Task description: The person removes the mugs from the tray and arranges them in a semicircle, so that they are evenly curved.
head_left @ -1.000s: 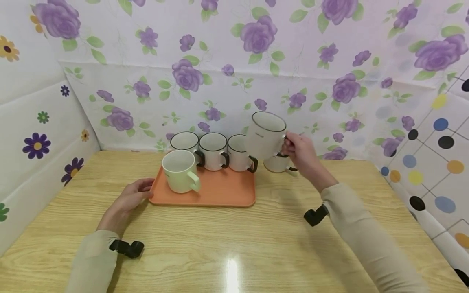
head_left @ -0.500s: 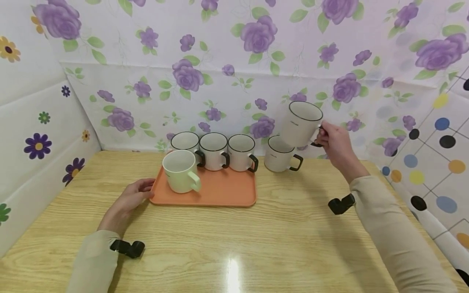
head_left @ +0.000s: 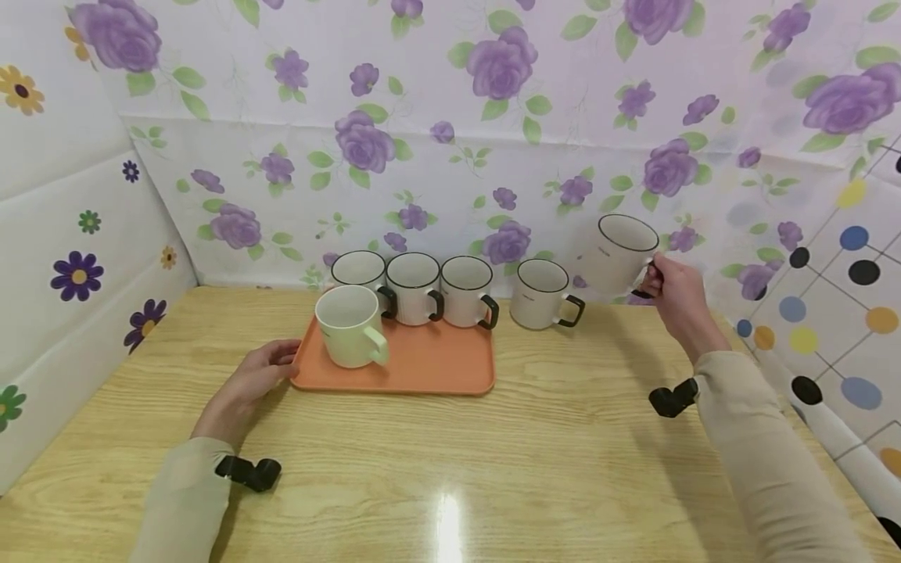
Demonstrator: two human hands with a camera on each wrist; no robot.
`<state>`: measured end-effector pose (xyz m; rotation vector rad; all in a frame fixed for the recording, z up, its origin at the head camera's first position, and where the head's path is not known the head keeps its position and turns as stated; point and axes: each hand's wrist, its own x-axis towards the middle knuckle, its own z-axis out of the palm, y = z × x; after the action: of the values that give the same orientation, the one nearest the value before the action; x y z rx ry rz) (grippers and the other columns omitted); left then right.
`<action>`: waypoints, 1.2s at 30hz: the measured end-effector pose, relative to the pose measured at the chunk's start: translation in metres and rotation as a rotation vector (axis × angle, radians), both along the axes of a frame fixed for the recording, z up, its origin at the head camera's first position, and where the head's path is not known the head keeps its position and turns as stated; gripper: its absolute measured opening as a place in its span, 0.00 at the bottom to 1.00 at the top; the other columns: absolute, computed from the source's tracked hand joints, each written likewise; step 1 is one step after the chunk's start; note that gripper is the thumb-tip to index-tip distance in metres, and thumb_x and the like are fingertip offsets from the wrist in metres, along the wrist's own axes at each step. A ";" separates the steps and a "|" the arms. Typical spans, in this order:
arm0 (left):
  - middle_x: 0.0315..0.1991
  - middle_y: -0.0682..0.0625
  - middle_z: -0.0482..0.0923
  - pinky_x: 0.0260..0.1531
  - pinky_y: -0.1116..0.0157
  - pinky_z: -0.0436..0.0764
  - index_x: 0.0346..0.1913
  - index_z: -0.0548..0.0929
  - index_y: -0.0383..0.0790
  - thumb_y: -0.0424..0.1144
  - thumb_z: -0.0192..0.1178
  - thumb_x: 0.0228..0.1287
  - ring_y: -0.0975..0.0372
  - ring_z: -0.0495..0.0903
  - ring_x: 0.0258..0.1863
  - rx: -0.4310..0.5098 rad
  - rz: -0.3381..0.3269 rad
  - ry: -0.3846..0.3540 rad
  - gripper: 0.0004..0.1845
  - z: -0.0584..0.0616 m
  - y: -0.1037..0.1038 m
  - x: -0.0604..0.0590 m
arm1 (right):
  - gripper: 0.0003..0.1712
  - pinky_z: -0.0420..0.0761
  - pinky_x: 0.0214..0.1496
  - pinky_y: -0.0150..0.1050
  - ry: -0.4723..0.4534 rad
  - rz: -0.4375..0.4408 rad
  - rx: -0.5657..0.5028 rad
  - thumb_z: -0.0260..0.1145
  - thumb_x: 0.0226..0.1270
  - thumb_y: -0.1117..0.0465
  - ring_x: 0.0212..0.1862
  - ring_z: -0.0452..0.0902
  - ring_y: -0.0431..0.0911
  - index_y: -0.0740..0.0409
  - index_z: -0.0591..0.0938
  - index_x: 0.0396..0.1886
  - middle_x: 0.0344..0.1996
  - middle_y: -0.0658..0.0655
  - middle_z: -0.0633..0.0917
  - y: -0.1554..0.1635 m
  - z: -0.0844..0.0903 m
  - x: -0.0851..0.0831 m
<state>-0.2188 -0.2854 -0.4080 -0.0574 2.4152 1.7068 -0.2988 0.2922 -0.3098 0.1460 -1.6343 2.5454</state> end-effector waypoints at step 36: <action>0.67 0.27 0.56 0.63 0.48 0.60 0.71 0.52 0.22 0.24 0.48 0.69 0.41 0.58 0.66 -0.004 0.021 0.002 0.30 -0.001 0.000 -0.001 | 0.22 0.68 0.32 0.32 -0.050 0.036 0.220 0.42 0.79 0.64 0.25 0.63 0.41 0.61 0.70 0.22 0.20 0.50 0.68 -0.003 -0.084 0.006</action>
<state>-0.2200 -0.2852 -0.4095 -0.0819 2.4279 1.7118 -0.2923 0.2890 -0.3942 0.1319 -1.9444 2.4064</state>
